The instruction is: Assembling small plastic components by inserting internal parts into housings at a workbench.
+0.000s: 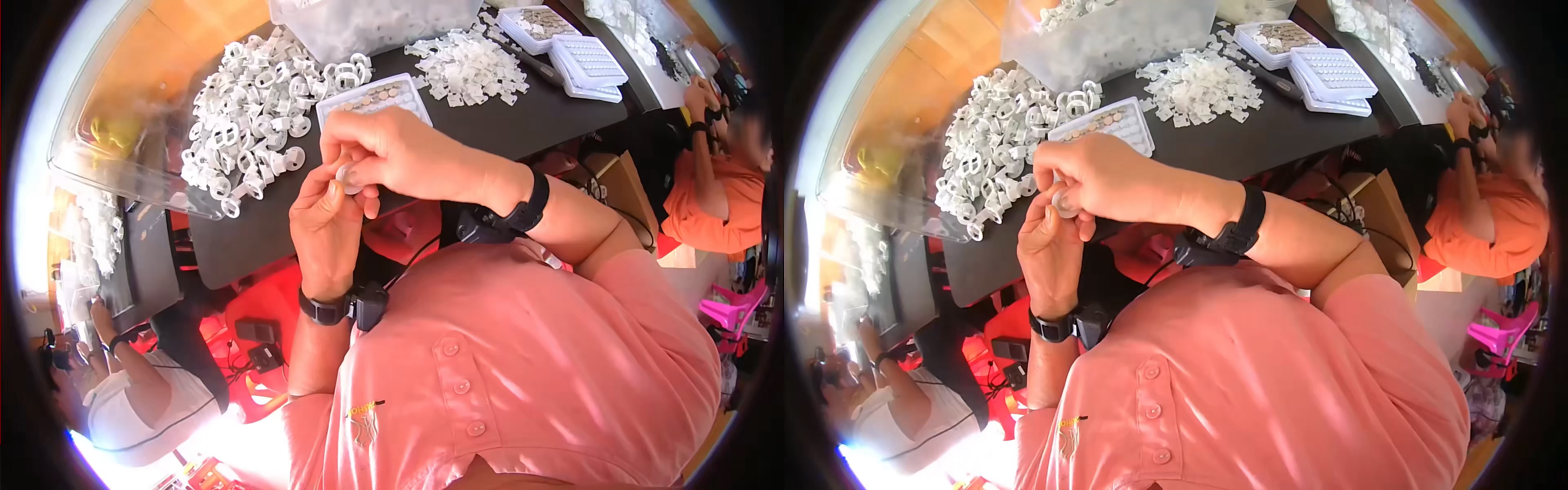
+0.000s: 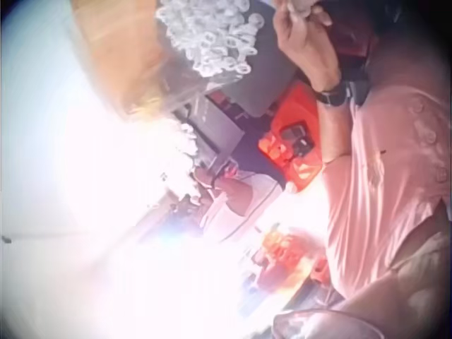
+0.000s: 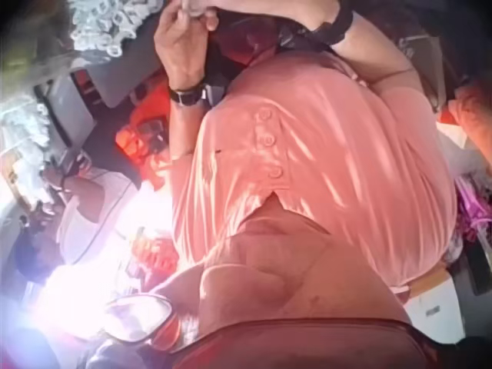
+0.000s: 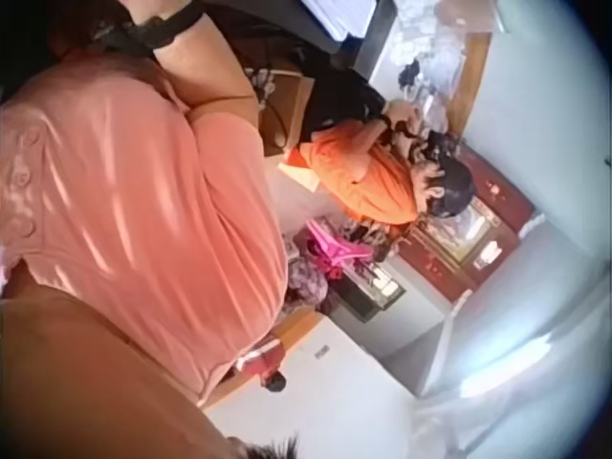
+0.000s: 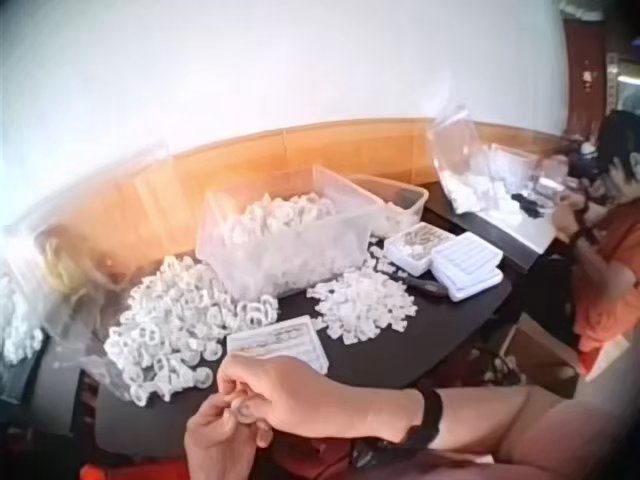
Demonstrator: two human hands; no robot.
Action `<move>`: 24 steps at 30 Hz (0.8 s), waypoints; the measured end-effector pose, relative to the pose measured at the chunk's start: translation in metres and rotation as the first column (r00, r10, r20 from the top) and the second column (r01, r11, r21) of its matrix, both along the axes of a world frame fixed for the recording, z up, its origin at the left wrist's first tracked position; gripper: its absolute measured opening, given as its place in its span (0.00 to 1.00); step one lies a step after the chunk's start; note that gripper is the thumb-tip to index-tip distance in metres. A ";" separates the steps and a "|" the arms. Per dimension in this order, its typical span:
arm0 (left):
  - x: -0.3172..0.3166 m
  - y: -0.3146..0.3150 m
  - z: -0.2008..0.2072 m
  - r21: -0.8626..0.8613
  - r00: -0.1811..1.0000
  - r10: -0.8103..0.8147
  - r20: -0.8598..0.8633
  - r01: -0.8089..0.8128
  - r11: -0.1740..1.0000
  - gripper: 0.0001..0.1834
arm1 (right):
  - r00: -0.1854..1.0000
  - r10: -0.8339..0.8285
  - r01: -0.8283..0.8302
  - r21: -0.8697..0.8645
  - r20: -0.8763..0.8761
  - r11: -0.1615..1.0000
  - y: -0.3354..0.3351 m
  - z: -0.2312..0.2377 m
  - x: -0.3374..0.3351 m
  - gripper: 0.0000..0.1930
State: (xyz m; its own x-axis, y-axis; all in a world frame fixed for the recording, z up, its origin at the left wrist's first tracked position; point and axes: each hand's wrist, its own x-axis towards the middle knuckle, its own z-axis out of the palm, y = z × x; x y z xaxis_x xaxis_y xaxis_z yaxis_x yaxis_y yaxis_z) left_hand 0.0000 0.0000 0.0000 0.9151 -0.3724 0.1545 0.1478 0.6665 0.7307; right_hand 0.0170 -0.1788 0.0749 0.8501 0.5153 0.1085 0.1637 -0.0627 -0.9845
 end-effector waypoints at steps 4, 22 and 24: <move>-0.002 -0.003 0.001 -0.006 0.999 0.042 -0.033 -0.042 0.999 0.21 | 0.999 -0.007 0.008 -0.008 0.049 1.000 -0.003 0.002 -0.003 0.07; -0.001 -0.004 0.002 -0.050 0.997 0.052 -0.049 -0.054 0.997 0.22 | 0.982 -0.178 0.190 0.309 -0.067 0.932 0.009 -0.016 -0.015 0.10; -0.002 -0.005 0.002 -0.053 0.996 0.070 -0.057 -0.073 0.996 0.22 | 0.976 -0.208 0.219 0.328 -0.070 0.919 0.010 -0.019 -0.016 0.09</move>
State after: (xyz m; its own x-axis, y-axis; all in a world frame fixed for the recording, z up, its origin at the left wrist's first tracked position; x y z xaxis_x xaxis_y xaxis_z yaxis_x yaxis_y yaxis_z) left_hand -0.0023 -0.0052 0.0020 0.9468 -0.2981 0.1217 0.1372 0.7154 0.6852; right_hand 0.0007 -0.1689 0.0561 0.9419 0.2606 0.2118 0.1496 0.2390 -0.9594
